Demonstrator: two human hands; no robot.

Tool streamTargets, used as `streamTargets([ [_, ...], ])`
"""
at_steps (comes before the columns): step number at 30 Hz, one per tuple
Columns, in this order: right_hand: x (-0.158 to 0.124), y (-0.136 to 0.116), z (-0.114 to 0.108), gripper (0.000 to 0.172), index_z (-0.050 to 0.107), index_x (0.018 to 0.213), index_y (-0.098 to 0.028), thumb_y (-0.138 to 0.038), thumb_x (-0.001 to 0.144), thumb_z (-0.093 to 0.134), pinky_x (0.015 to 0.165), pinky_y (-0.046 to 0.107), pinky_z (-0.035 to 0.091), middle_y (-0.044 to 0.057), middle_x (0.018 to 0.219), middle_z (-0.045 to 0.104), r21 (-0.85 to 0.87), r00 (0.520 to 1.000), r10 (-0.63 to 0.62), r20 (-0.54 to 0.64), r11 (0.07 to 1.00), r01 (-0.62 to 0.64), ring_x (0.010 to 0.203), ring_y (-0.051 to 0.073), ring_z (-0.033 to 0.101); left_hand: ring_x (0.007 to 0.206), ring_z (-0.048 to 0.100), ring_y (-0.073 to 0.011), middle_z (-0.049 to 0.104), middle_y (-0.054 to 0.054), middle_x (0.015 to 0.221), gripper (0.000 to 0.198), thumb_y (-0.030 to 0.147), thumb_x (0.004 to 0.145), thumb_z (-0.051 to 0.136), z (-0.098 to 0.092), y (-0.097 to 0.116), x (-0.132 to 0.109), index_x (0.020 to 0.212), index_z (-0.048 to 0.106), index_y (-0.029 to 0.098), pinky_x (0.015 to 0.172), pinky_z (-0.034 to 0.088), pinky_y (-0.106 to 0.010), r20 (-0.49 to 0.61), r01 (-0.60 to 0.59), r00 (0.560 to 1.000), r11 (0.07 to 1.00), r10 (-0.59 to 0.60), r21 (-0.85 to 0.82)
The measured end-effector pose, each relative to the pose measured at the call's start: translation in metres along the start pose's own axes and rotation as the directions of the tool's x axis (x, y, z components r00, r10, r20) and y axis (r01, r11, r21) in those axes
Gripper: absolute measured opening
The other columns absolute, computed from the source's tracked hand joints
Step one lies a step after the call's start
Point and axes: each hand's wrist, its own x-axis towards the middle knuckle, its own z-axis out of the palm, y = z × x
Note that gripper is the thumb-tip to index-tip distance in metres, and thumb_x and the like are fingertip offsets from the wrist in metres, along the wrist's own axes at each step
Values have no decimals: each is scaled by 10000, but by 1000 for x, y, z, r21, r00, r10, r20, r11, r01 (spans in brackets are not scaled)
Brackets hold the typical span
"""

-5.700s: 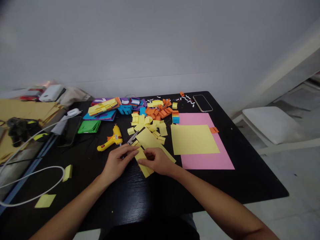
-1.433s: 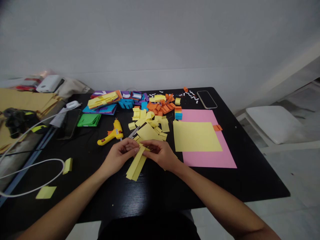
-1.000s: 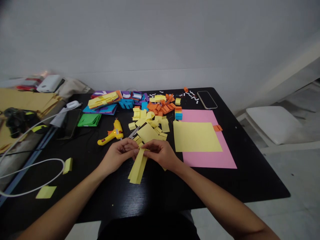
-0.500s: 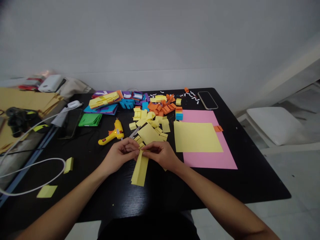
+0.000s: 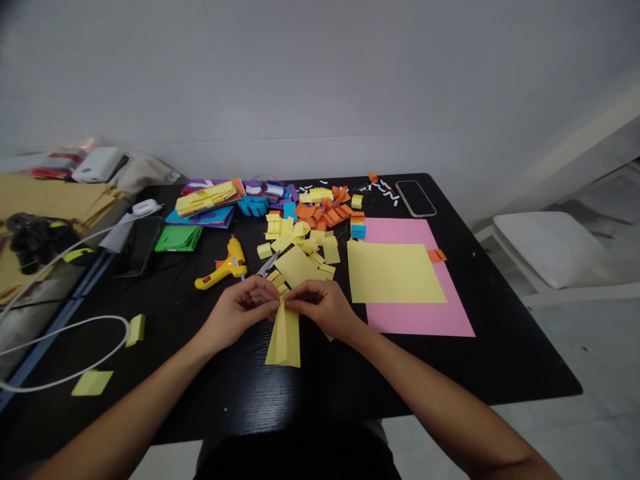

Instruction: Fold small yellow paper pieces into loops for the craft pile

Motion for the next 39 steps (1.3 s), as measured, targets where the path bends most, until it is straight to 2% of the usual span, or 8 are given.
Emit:
streamTargets([
  [7, -1, -3, 3, 210, 819, 809, -198, -387, 747, 886, 652, 277, 588, 39, 766, 802, -1, 1000, -20, -15, 1000, 20, 681, 166, 718, 641, 704, -121, 711, -6, 748, 252, 318, 844, 813, -1, -1, 0, 941, 656, 147, 640, 606, -244, -3, 14, 1000, 1000, -14, -2],
  [14, -3, 0, 6, 238, 824, 895, -206, -393, 757, 875, 736, 311, 627, 43, 849, 816, 48, 1000, 8, -23, 999, -7, 761, 185, 754, 631, 680, -116, 697, 2, 704, 213, 286, 848, 801, -2, -1, 0, 930, 661, 149, 623, 567, -225, -9, -5, 1000, 998, 6, 61],
  [18, -4, 0, 6, 194, 831, 857, -215, -387, 772, 863, 716, 308, 610, 41, 817, 810, 27, 999, -12, -38, 1000, 13, 738, 183, 737, 640, 670, -104, 700, 0, 718, 178, 268, 868, 779, -1, -2, -1, 941, 669, 148, 632, 557, -209, -18, -41, 999, 997, 42, 69],
  [21, -4, -1, 6, 204, 824, 852, -207, -395, 781, 857, 697, 296, 592, 43, 812, 805, 42, 999, -17, -32, 999, 18, 720, 175, 723, 665, 674, -107, 709, -8, 742, 141, 258, 891, 754, -1, -3, -3, 949, 682, 152, 656, 561, -210, -22, -92, 995, 985, 96, 148],
  [27, -3, -2, 5, 268, 801, 882, -186, -437, 798, 841, 690, 283, 566, 44, 829, 788, 66, 1000, 8, -3, 998, -8, 737, 169, 709, 740, 699, -134, 738, -40, 859, 113, 228, 947, 676, -2, -1, -8, 1043, 684, 169, 713, 581, -241, 57, -229, 973, 902, 224, 366],
  [32, -4, 0, 5, 252, 789, 895, -189, -421, 806, 830, 692, 285, 557, 41, 843, 784, 62, 1000, 18, 18, 998, -19, 747, 170, 704, 774, 686, -138, 723, -27, 882, 281, 167, 920, 685, -4, 0, -10, 1199, 659, 194, 756, 577, -250, 169, -360, 933, 802, 318, 478],
  [36, -5, -1, 6, 240, 788, 905, -178, -399, 816, 820, 686, 282, 548, 39, 833, 779, 36, 1000, 25, 15, 999, -26, 739, 166, 701, 761, 662, -139, 697, -17, 857, 265, 171, 917, 690, -6, -1, -9, 1180, 690, 207, 741, 565, -250, 195, -422, 903, 705, 383, 570],
  [39, -5, -1, 5, 225, 791, 916, -180, -374, 807, 825, 716, 293, 567, 42, 855, 788, 64, 999, 23, 25, 998, -25, 769, 174, 719, 765, 660, -139, 701, -18, 869, 213, 172, 934, 675, -6, -3, -8, 1139, 707, 219, 740, 559, -248, 189, -430, 896, 678, 402, 596],
])
